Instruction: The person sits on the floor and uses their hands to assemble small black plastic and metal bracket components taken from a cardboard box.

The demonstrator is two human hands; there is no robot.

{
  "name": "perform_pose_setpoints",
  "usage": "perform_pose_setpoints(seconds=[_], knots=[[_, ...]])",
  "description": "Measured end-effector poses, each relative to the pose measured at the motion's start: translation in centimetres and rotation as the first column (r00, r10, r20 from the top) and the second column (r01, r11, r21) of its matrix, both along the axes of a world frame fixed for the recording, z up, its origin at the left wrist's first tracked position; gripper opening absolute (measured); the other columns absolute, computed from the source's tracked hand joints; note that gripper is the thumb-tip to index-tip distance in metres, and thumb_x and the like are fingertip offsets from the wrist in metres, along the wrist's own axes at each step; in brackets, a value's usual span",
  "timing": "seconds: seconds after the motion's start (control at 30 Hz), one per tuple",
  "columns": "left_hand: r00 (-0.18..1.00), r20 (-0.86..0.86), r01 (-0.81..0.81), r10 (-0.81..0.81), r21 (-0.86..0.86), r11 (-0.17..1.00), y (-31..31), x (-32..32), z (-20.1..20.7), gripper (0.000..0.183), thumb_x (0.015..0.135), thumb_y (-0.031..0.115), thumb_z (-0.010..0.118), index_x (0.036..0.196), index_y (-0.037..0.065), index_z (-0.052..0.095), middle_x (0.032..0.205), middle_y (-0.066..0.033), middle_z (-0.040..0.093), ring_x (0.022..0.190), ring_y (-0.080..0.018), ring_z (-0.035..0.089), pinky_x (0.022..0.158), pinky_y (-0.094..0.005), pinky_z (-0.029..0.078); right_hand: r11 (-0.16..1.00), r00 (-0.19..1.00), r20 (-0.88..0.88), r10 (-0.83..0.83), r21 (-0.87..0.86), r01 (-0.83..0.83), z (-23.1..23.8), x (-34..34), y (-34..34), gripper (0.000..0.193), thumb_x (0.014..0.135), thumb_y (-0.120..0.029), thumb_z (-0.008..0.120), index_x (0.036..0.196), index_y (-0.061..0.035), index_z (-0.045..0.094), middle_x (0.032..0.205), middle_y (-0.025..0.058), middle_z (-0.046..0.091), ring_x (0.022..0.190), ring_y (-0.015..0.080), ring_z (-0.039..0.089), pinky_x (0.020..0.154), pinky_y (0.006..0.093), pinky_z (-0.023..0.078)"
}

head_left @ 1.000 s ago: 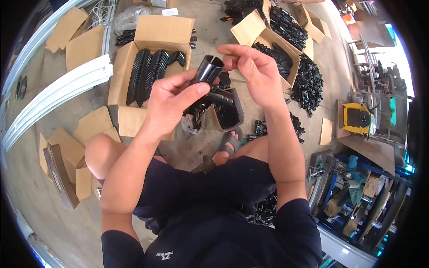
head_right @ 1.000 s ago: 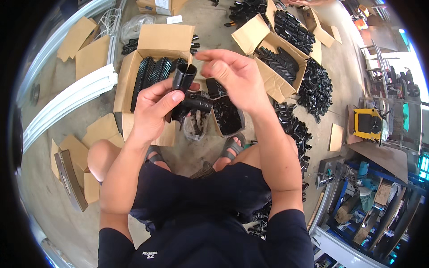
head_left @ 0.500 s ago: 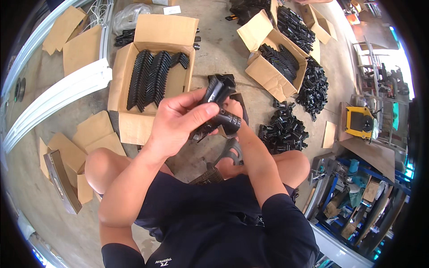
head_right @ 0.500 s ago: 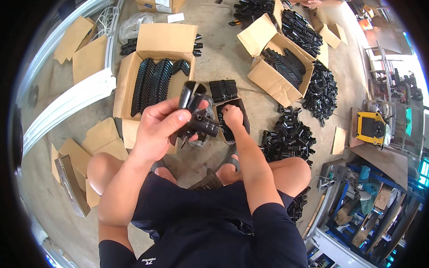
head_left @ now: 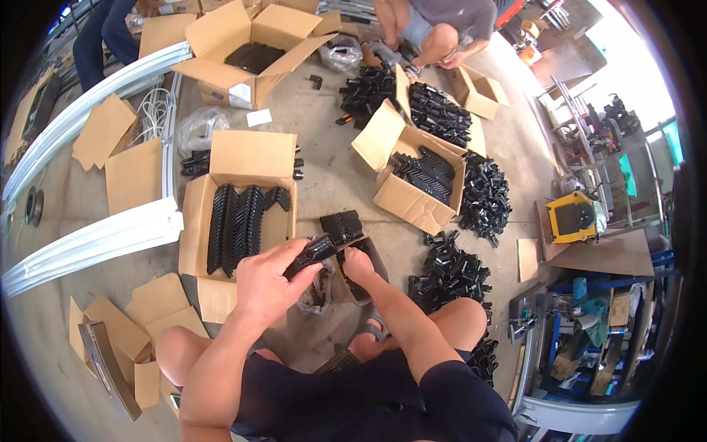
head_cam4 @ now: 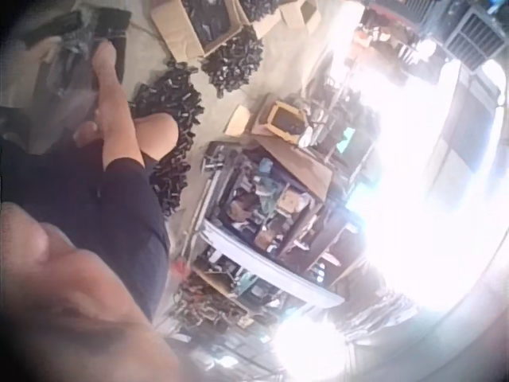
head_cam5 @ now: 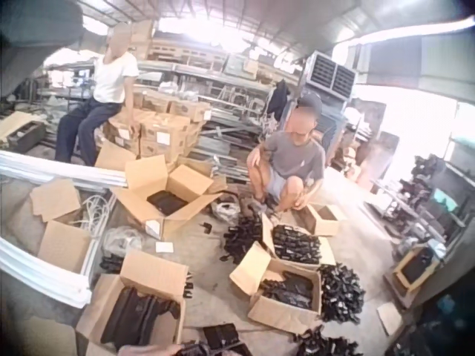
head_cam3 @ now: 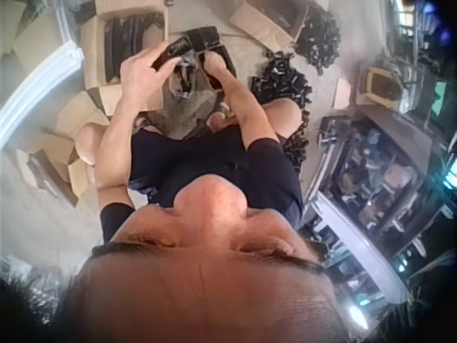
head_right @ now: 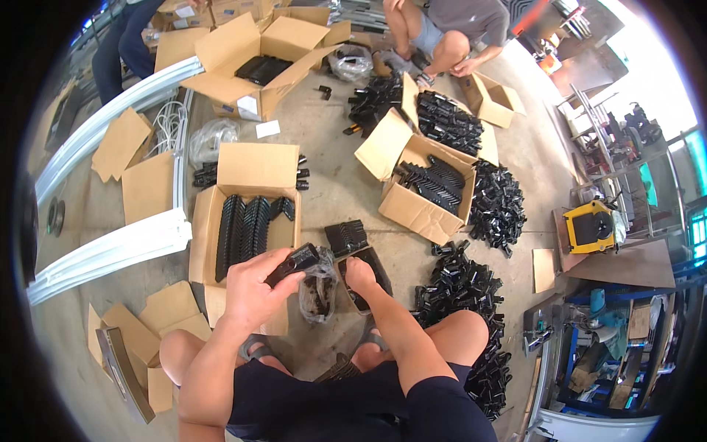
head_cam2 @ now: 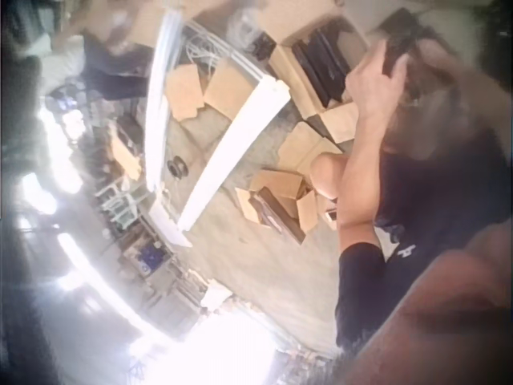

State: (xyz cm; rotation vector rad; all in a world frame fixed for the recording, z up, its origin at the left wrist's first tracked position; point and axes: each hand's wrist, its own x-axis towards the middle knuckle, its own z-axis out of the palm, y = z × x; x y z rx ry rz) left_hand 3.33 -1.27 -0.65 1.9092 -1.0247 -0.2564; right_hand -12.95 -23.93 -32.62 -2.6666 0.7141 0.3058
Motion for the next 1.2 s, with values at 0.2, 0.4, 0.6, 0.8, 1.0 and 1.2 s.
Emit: perform_pose_setpoints(seconds=[0.2,0.4,0.6,0.8,1.0,1.2], knots=[[0.989,0.144,-0.037,0.032,0.029,0.999,0.8,0.4,0.6,0.035,0.080,0.022,0.082,0.108,0.005,0.073,0.098,-0.0143,0.074,0.081,-0.0304,0.073,0.070,-0.0358,0.057,0.999,0.989,0.141,-0.034,0.000,0.035,7.2,-0.5,-1.7,0.026,0.084,-0.011,0.070,0.106,0.0022,0.064,0.090,0.0238,0.071,0.087,0.0354,0.071,0.078,0.0444,0.058],[0.976,0.208,-0.062,0.059,0.004,0.998,2.5,0.0,0.7,0.036,0.082,0.028,0.080,0.110,0.007,0.073,0.102,-0.0118,0.075,0.082,-0.0296,0.073,0.071,-0.0368,0.058,0.804,0.875,0.279,-0.395,0.565,0.183,24.7,2.6,0.7,0.021,0.084,-0.007,0.075,0.104,0.0010,0.074,0.081,0.0104,0.073,0.078,0.0155,0.070,0.071,0.0299,0.056],[0.958,0.280,-0.085,0.060,0.077,0.993,3.8,-0.8,0.5,0.035,0.081,0.030,0.081,0.108,0.010,0.073,0.103,-0.0072,0.075,0.079,-0.0274,0.073,0.067,-0.0367,0.058,0.801,0.640,0.666,-0.384,0.585,-0.128,33.6,2.7,6.0,0.019,0.090,0.000,0.072,0.109,0.0005,0.074,0.093,0.0059,0.072,0.081,0.0112,0.068,0.072,0.0257,0.055],[0.917,0.394,-0.111,0.071,0.080,0.991,3.5,-1.6,0.0,0.034,0.078,0.029,0.082,0.104,0.010,0.070,0.098,-0.0026,0.074,0.074,-0.0260,0.071,0.062,-0.0360,0.056,0.945,0.605,0.793,0.071,0.140,-0.295,34.2,3.3,9.3,0.019,0.086,-0.001,0.075,0.105,-0.0036,0.072,0.098,0.0095,0.072,0.083,0.0210,0.071,0.074,0.0303,0.058],[0.893,0.444,-0.127,0.076,0.085,0.988,2.9,-1.6,-0.8,0.035,0.076,0.028,0.082,0.104,0.010,0.069,0.097,-0.0019,0.074,0.074,-0.0243,0.072,0.059,-0.0355,0.055,0.911,0.465,0.819,0.337,-0.158,-0.382,32.2,4.5,8.8,0.024,0.080,-0.001,0.075,0.103,-0.0053,0.070,0.095,0.0087,0.067,0.083,0.0285,0.067,0.070,0.0368,0.057],[0.905,0.423,-0.127,0.051,0.154,0.980,2.6,-1.5,-1.0,0.034,0.075,0.024,0.082,0.102,0.009,0.069,0.096,-0.0024,0.074,0.075,-0.0239,0.072,0.059,-0.0351,0.056,0.863,0.455,0.766,0.454,-0.251,-0.439,31.5,5.1,8.8,0.034,0.071,0.004,0.072,0.104,-0.0018,0.068,0.096,0.0106,0.064,0.087,0.0297,0.065,0.073,0.0380,0.056]])
